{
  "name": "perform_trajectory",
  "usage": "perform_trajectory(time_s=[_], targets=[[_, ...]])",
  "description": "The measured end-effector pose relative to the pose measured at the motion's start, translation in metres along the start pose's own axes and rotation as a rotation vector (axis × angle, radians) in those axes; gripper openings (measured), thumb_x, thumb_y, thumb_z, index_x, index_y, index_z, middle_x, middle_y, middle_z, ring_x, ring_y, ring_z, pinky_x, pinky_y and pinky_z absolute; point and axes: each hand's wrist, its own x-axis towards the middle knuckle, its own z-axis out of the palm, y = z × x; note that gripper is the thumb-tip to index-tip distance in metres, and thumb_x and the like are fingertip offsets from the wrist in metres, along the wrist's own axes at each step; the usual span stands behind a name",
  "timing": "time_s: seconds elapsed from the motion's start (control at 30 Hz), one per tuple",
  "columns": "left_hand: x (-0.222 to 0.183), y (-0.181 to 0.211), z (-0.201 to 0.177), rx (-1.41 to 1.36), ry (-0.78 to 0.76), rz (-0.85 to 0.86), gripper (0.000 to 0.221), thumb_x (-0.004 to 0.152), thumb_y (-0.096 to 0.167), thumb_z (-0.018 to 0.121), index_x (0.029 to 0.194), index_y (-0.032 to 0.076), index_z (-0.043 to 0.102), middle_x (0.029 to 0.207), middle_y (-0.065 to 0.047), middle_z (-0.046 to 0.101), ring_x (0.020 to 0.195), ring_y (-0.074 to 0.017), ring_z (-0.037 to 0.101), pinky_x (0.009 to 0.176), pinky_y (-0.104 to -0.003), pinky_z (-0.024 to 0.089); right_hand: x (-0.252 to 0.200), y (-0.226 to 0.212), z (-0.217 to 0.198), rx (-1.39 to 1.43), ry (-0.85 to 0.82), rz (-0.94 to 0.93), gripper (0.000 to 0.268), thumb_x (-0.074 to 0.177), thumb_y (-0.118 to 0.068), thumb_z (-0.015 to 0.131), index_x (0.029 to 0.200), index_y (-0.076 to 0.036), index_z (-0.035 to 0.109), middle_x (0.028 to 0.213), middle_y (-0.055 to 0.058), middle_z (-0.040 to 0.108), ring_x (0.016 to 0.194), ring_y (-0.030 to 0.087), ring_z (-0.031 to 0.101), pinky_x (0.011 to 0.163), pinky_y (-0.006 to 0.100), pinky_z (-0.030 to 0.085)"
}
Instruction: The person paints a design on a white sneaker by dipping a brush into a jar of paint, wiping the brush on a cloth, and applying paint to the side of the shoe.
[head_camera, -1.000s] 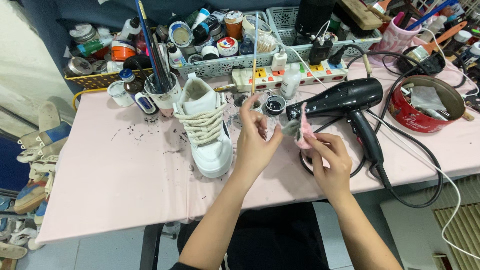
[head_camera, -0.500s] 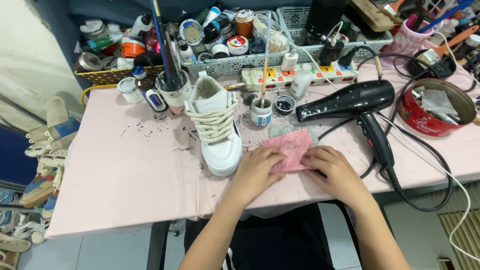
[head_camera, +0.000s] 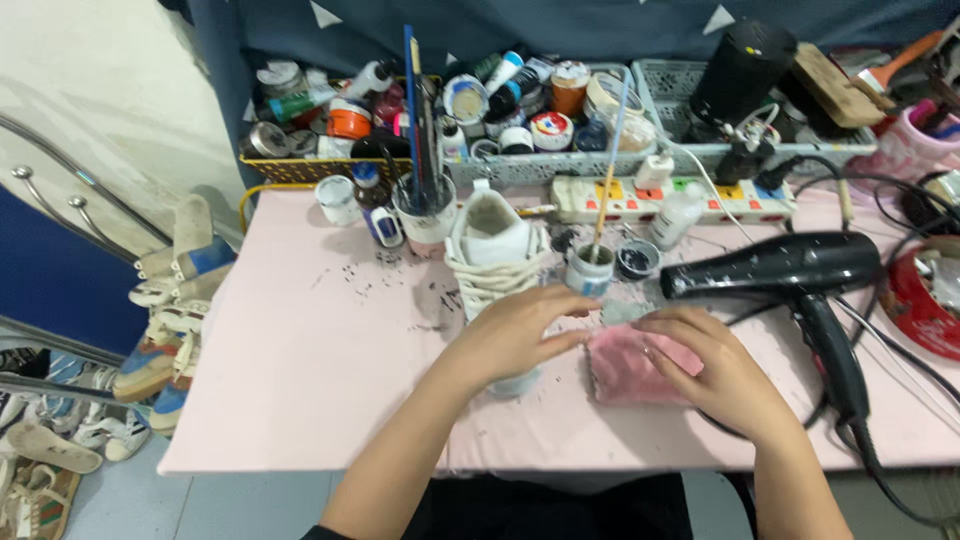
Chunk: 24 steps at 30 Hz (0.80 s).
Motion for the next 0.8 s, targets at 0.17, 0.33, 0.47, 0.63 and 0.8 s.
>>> perform_trajectory(time_s=[0.17,0.33,0.47,0.63,0.8], targets=[[0.025,-0.026,-0.024,0.068,0.157,-0.095,0.034,0.099,0.035,0.061,0.129,0.019,0.067,0.121,-0.004,0.07,0.109,-0.0259,0.067,0.087,-0.041,0.055,0.072,-0.014,0.001,0.054,0.094,-0.018,0.027,0.085,-0.007,0.071,0.113,-0.005,0.072,0.11,0.014,0.072,0.101,0.03,0.071,0.081,0.037,0.058],[0.047,-0.042,-0.04,0.267,0.325,0.091,0.028,0.097,0.031,0.066,0.121,0.016,0.067,0.107,-0.005,0.068,0.107,-0.0247,0.067,0.079,-0.039,0.056,0.171,0.014,-0.002,-0.117,0.183,-0.114,0.013,0.092,-0.002,0.069,0.105,0.001,0.07,0.104,0.016,0.071,0.095,0.034,0.07,0.082,0.041,0.056],[0.07,-0.063,-0.05,0.239,0.265,-0.023,0.025,0.091,0.032,0.069,0.109,0.015,0.069,0.097,-0.005,0.071,0.097,-0.0267,0.068,0.076,-0.043,0.054,0.236,0.05,-0.006,-0.458,0.145,-0.135,0.017,0.088,-0.003,0.071,0.105,-0.002,0.075,0.103,0.016,0.07,0.1,0.036,0.065,0.088,0.046,0.053],[0.096,-0.088,-0.059,0.091,0.102,-0.191,0.025,0.093,0.032,0.068,0.109,0.013,0.068,0.096,-0.007,0.073,0.09,-0.0287,0.072,0.076,-0.045,0.056,0.297,0.098,0.009,-0.814,-0.049,-0.174,0.024,0.079,-0.006,0.072,0.1,-0.015,0.08,0.106,0.004,0.073,0.111,0.027,0.063,0.094,0.044,0.05],[0.119,-0.124,-0.043,0.211,0.21,-0.305,0.028,0.093,0.032,0.068,0.108,0.008,0.068,0.107,-0.013,0.07,0.095,-0.0343,0.069,0.078,-0.049,0.056,0.34,0.114,0.043,-0.717,-0.222,-0.215,0.042,0.077,-0.012,0.077,0.119,-0.017,0.073,0.119,0.007,0.07,0.119,0.028,0.06,0.097,0.049,0.049]])
